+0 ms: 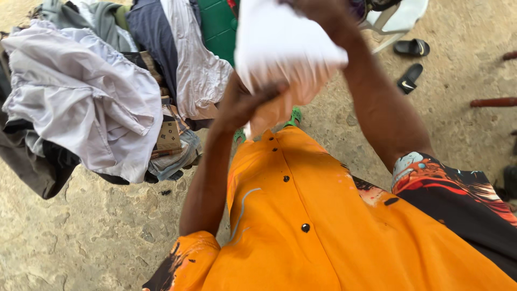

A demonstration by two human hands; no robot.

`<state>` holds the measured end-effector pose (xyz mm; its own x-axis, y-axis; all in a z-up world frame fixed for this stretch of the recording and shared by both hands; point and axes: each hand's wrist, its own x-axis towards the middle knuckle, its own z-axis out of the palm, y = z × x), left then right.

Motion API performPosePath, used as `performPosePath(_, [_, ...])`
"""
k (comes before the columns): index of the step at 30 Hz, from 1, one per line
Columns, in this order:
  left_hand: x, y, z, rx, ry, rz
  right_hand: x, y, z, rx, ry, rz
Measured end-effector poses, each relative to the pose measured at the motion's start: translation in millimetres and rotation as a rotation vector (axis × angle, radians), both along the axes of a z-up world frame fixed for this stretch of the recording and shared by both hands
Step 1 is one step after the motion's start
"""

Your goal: The person folds clothes by hand and places them into a suitcase, then closes and zips the suitcase.

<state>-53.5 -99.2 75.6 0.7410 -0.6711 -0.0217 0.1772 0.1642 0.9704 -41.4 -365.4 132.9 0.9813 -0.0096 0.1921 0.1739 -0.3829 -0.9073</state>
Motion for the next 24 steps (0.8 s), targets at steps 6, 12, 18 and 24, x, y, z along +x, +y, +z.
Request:
performPosePath(6, [76,2,-34,-0.181,0.659,0.137,-37,38,-76,0.481,0.381,0.108])
performPosePath(12, [55,15,-81,0.268,0.423,0.187,-42,53,-109,0.805,0.596,0.260])
performPosePath(18, [8,-7,-41,0.698,-0.927,0.076,-29,53,-118,0.888,0.673,0.317])
performPosePath(24, [36,-34,-24,1.015,-0.395,-0.004,-16,17,-123,0.672,0.605,0.057])
